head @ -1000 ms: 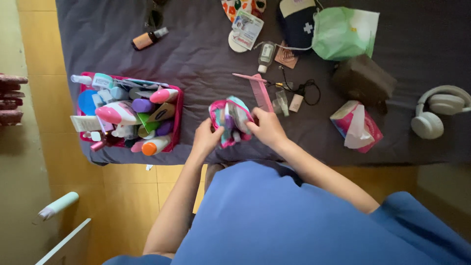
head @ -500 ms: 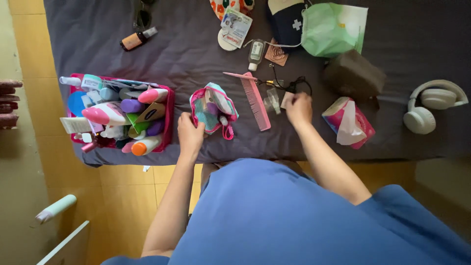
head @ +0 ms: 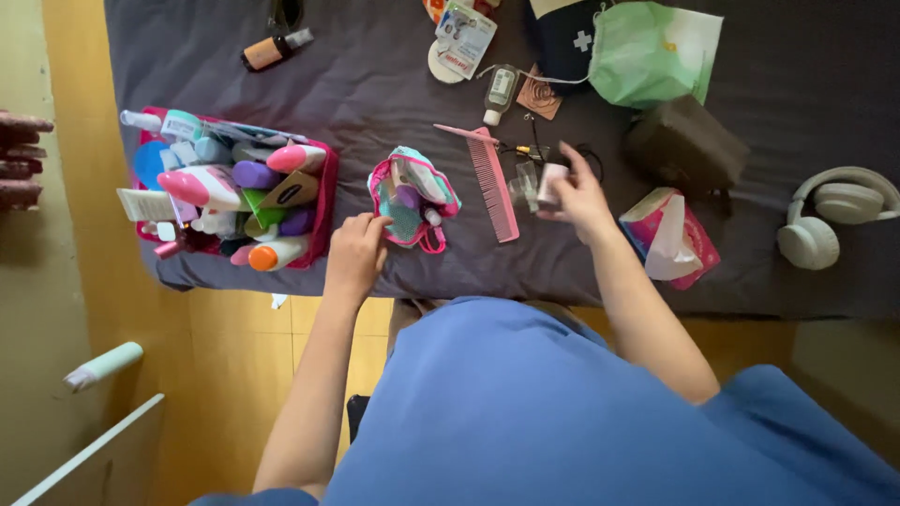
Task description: Gather various skincare and makeup products from a shelf and organize them on a bed, placing some into a smaller pouch.
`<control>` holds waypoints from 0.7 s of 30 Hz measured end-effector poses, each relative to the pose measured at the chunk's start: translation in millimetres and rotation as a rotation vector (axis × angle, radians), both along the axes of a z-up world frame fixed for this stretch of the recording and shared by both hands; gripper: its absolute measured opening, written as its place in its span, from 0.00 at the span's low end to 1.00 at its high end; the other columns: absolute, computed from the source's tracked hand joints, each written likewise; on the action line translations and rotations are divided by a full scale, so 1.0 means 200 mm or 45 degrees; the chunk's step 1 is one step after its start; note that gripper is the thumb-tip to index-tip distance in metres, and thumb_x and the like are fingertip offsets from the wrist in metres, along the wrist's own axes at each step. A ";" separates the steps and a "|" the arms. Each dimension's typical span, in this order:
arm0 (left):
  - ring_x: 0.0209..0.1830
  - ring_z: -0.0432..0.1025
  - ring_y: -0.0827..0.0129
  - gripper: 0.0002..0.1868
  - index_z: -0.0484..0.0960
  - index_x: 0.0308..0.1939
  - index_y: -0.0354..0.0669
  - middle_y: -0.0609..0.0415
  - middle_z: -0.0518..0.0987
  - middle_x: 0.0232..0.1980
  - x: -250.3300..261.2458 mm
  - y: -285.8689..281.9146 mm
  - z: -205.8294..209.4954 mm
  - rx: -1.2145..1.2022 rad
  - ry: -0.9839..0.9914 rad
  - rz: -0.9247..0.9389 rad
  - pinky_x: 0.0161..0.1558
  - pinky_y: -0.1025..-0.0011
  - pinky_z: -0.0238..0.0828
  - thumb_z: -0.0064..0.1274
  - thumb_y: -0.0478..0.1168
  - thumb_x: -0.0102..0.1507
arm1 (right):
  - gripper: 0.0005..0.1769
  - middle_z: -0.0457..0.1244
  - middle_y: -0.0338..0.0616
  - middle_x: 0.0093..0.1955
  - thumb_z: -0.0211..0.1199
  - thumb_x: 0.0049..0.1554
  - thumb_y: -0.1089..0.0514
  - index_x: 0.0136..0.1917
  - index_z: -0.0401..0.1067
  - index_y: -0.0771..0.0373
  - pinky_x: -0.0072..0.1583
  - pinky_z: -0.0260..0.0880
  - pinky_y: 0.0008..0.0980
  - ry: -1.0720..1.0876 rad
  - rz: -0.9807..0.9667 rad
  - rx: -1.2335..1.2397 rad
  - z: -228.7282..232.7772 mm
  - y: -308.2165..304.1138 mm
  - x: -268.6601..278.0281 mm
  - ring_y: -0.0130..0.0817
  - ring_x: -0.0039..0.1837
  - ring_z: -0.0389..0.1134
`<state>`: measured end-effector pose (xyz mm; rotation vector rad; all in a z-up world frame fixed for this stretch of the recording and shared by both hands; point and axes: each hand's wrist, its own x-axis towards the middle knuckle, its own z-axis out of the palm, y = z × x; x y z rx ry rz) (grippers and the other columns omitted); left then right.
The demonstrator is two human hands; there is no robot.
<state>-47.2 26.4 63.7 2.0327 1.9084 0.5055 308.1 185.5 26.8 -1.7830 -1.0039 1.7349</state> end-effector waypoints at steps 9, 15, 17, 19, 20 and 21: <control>0.46 0.71 0.61 0.07 0.83 0.41 0.49 0.58 0.76 0.40 0.14 -0.06 0.00 0.262 -0.051 0.068 0.47 0.59 0.64 0.62 0.41 0.60 | 0.14 0.68 0.40 0.45 0.74 0.55 0.52 0.50 0.75 0.58 0.49 0.72 0.36 -0.280 0.887 1.218 0.28 -0.32 -0.67 0.37 0.46 0.71; 0.52 0.70 0.61 0.05 0.85 0.38 0.51 0.56 0.76 0.44 0.16 -0.11 0.04 0.322 0.112 0.195 0.53 0.59 0.62 0.60 0.42 0.58 | 0.15 0.66 0.49 0.47 0.69 0.50 0.60 0.52 0.76 0.62 0.50 0.71 0.43 -0.243 1.113 1.492 0.24 -0.35 -0.82 0.49 0.49 0.69; 0.55 0.71 0.61 0.05 0.83 0.37 0.50 0.56 0.78 0.47 0.16 -0.10 0.08 0.391 0.156 0.173 0.57 0.60 0.62 0.59 0.42 0.58 | 0.14 0.66 0.48 0.47 0.68 0.49 0.61 0.51 0.76 0.62 0.50 0.72 0.44 -0.228 1.143 1.426 0.13 -0.33 -0.83 0.50 0.49 0.70; 0.58 0.72 0.61 0.04 0.81 0.36 0.50 0.56 0.80 0.51 0.15 -0.12 0.04 0.460 0.199 0.144 0.60 0.60 0.61 0.58 0.42 0.59 | 0.14 0.66 0.48 0.46 0.68 0.49 0.62 0.51 0.77 0.62 0.50 0.72 0.44 -0.216 1.166 1.357 0.01 -0.32 -0.85 0.50 0.49 0.71; 0.56 0.73 0.64 0.04 0.82 0.38 0.50 0.59 0.79 0.48 0.15 -0.13 -0.02 0.409 0.185 0.117 0.63 0.61 0.62 0.58 0.41 0.60 | 0.11 0.67 0.48 0.45 0.68 0.49 0.60 0.47 0.77 0.61 0.49 0.73 0.45 -0.319 1.264 1.309 -0.04 -0.33 -0.86 0.50 0.48 0.71; 0.54 0.73 0.68 0.04 0.84 0.40 0.51 0.61 0.79 0.44 0.15 -0.15 -0.08 0.361 0.170 0.086 0.65 0.62 0.62 0.57 0.39 0.62 | 0.08 0.68 0.48 0.44 0.68 0.49 0.58 0.43 0.77 0.59 0.49 0.74 0.45 -0.424 1.358 1.259 -0.09 -0.33 -0.87 0.49 0.47 0.72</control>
